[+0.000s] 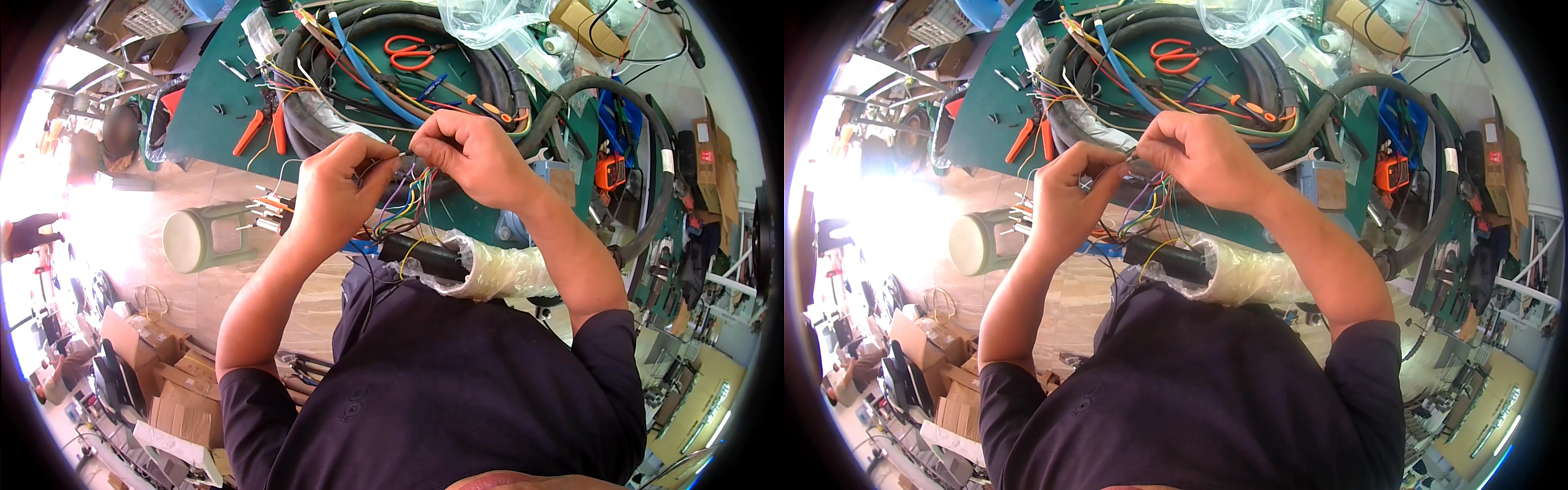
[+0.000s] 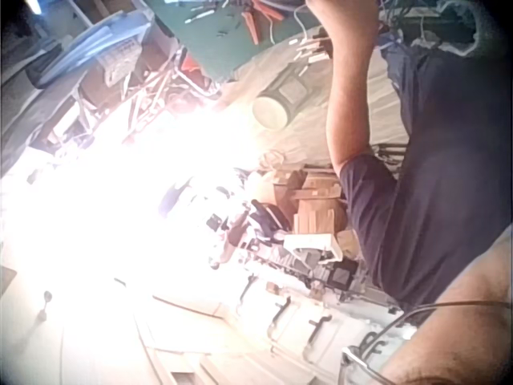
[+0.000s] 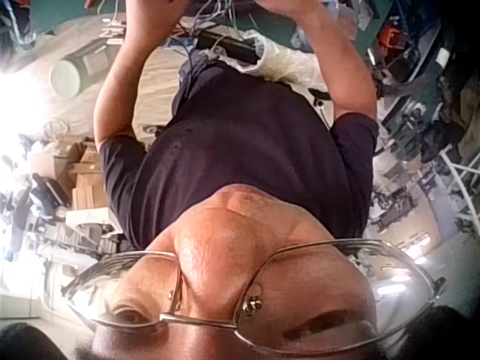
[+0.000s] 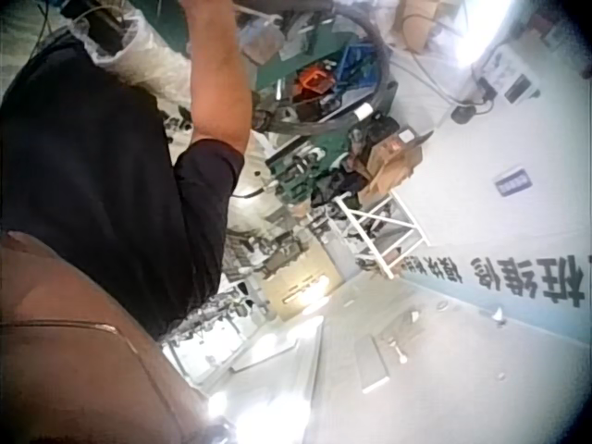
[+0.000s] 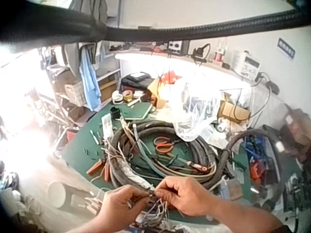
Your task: The person prepares and applies heat-shrink tubing to individual wires within a bundle, using a heat gun to seal the connections.
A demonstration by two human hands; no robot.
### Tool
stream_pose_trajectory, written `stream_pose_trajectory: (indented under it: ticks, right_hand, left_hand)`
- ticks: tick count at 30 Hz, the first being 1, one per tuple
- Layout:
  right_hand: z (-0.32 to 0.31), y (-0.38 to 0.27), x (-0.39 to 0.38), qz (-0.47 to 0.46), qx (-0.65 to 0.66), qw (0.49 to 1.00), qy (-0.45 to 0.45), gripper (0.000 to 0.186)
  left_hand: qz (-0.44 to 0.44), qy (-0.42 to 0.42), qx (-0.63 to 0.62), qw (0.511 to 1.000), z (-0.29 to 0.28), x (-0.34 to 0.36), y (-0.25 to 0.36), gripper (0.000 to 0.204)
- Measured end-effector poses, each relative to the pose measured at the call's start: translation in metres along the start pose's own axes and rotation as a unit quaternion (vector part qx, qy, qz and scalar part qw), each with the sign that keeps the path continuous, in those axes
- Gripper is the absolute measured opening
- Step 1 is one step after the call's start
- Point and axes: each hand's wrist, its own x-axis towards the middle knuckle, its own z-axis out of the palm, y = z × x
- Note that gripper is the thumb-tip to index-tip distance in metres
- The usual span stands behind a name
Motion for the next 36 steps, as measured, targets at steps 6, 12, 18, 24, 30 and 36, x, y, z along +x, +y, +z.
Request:
stream_pose_trajectory:
  ticks: [6, 12, 18, 24, 30, 36]
  right_hand:
    - [-0.001, 0.003, 0.001, -0.296, -0.234, 0.924, 0.058, 0.014]
    - [0.001, 0.003, -0.002, -0.292, -0.225, 0.929, 0.042, 0.014]
    - [0.004, 0.002, -0.004, -0.278, -0.233, 0.931, 0.033, 0.012]
    - [0.003, 0.003, -0.004, -0.309, -0.247, 0.916, 0.066, 0.016]
    - [0.007, 0.006, -0.005, -0.354, -0.261, 0.893, 0.092, 0.021]
    - [0.01, 0.007, -0.004, -0.352, -0.25, 0.898, 0.085, 0.019]
  left_hand:
    - [-0.01, 0.001, 0.0, 1.0, 0.0, -0.001, 0.006, 0.009]
    - [0.023, 0.009, 0.025, 0.999, 0.002, -0.005, 0.005, 0.01]
    - [0.049, 0.02, 0.045, 0.998, 0.004, -0.007, 0.006, 0.01]
    - [0.06, 0.026, 0.035, 0.997, 0.005, -0.007, 0.006, 0.01]
    - [0.033, 0.0, 0.017, 0.999, 0.0, -0.008, 0.01, 0.012]
    - [0.035, -0.016, 0.041, 0.998, -0.003, -0.01, 0.011, 0.01]
